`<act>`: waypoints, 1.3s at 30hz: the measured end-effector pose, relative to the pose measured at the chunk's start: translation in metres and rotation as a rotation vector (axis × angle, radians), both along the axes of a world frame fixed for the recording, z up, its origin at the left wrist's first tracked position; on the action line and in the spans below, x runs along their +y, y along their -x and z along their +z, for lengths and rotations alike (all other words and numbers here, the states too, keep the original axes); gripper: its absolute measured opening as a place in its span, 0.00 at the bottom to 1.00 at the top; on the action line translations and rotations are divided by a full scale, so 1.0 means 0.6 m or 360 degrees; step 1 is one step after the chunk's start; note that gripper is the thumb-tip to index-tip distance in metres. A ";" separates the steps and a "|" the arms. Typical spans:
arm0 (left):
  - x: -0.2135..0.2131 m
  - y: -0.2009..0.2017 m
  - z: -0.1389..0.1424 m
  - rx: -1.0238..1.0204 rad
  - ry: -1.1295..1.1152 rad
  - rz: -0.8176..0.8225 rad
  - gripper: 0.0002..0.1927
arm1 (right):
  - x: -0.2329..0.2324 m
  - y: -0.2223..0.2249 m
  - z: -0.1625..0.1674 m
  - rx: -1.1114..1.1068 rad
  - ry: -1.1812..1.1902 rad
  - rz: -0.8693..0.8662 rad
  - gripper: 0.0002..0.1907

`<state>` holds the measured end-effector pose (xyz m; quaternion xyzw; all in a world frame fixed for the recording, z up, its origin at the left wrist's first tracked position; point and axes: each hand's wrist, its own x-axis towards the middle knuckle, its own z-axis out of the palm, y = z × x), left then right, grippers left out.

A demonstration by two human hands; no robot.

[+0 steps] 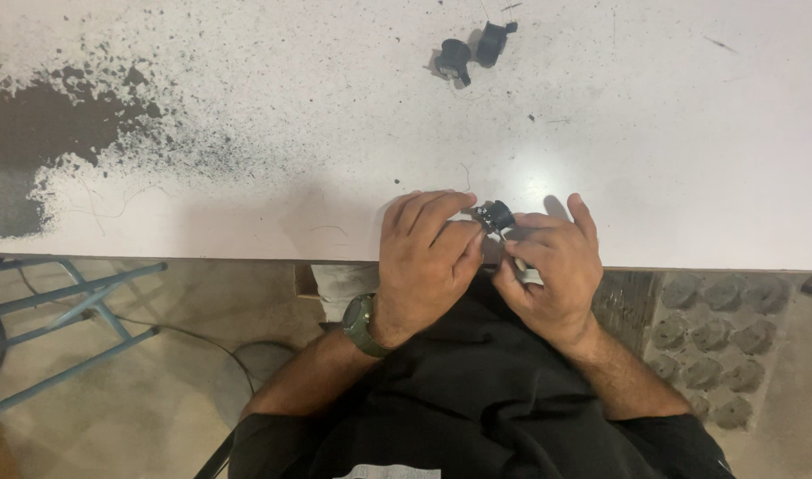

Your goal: The person sits at a white table assembling small black plastic plug components. They pick up a plug body, use a small blade to trim or open it, insert a metal contact piece, press the parts together by hand, and set the finished plug aside with others on the table.

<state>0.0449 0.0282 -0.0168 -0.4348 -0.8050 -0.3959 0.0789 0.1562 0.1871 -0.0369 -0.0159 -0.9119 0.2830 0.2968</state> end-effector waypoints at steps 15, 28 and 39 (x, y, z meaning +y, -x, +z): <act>-0.003 0.000 0.004 0.0219 -0.0041 -0.0177 0.08 | 0.000 0.000 0.001 0.0015 0.0017 0.0003 0.18; 0.007 0.006 0.014 -0.0027 0.0078 0.0016 0.05 | -0.001 0.001 -0.001 0.0006 0.0005 -0.0031 0.17; 0.004 0.009 0.015 -0.0083 0.0058 0.0001 0.05 | -0.003 -0.009 -0.011 0.0095 0.0059 0.0130 0.16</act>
